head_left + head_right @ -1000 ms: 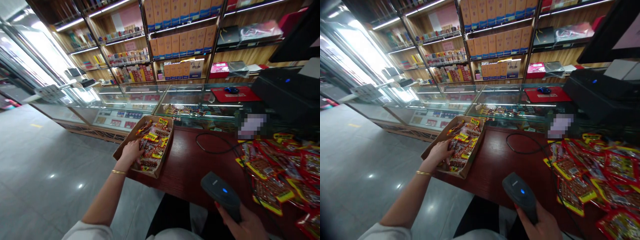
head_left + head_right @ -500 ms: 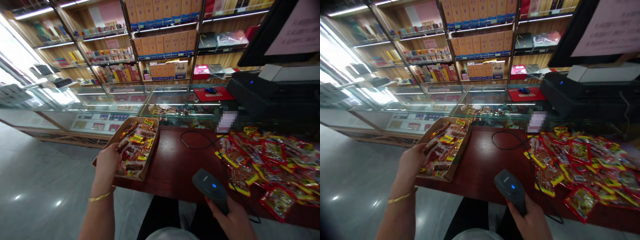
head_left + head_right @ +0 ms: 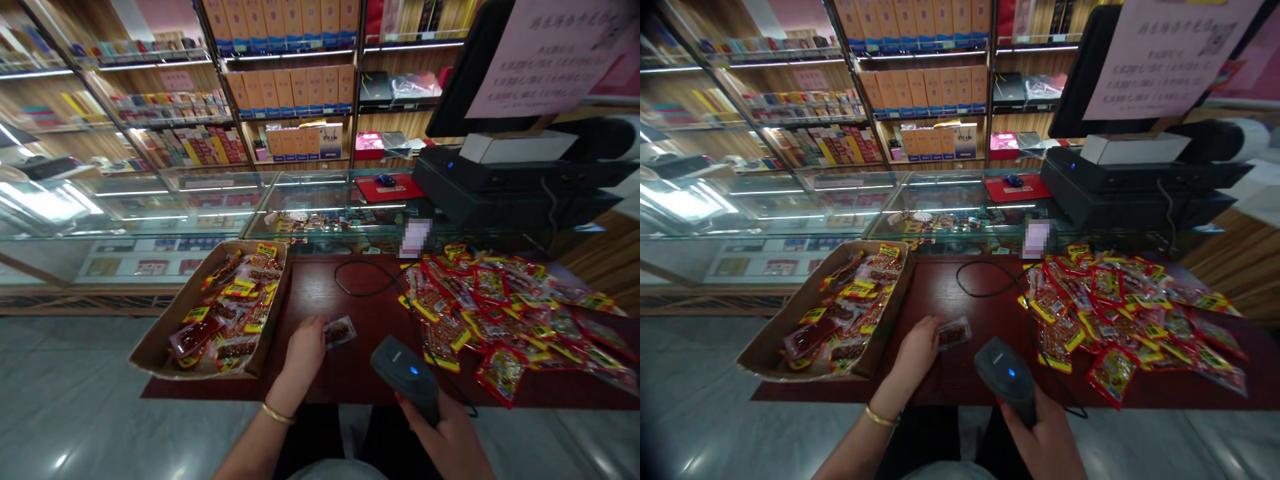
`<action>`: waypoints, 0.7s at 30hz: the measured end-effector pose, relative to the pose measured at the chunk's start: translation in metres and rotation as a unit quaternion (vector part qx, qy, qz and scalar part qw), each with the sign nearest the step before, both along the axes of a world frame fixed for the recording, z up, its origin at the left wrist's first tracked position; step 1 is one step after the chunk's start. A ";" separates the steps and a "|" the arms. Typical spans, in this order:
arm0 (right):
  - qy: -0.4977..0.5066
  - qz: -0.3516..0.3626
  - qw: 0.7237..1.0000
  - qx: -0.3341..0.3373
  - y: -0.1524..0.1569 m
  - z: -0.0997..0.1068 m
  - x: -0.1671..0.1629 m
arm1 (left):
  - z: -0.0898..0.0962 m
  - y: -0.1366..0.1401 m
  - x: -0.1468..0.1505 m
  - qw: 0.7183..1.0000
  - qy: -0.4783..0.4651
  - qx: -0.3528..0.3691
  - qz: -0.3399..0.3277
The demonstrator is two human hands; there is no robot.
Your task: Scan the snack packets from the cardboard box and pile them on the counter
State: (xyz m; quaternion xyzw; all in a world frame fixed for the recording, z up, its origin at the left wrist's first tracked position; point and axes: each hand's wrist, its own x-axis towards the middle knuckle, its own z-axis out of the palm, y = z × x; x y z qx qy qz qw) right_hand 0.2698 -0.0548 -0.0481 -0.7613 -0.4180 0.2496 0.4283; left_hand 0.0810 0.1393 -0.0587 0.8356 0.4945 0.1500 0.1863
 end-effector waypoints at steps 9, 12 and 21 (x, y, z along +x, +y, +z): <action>-0.003 0.008 1.000 -0.022 0.000 -0.005 0.007 | -0.009 -0.013 -0.006 0.992 -0.056 0.000 -0.116; -0.002 0.035 0.999 -0.028 0.001 -0.006 0.009 | -0.020 -0.007 -0.006 0.993 -0.077 -0.001 -0.085; 0.016 0.003 1.000 -0.008 0.000 -0.001 -0.001 | -0.011 -0.009 -0.025 0.990 -0.076 0.018 -0.121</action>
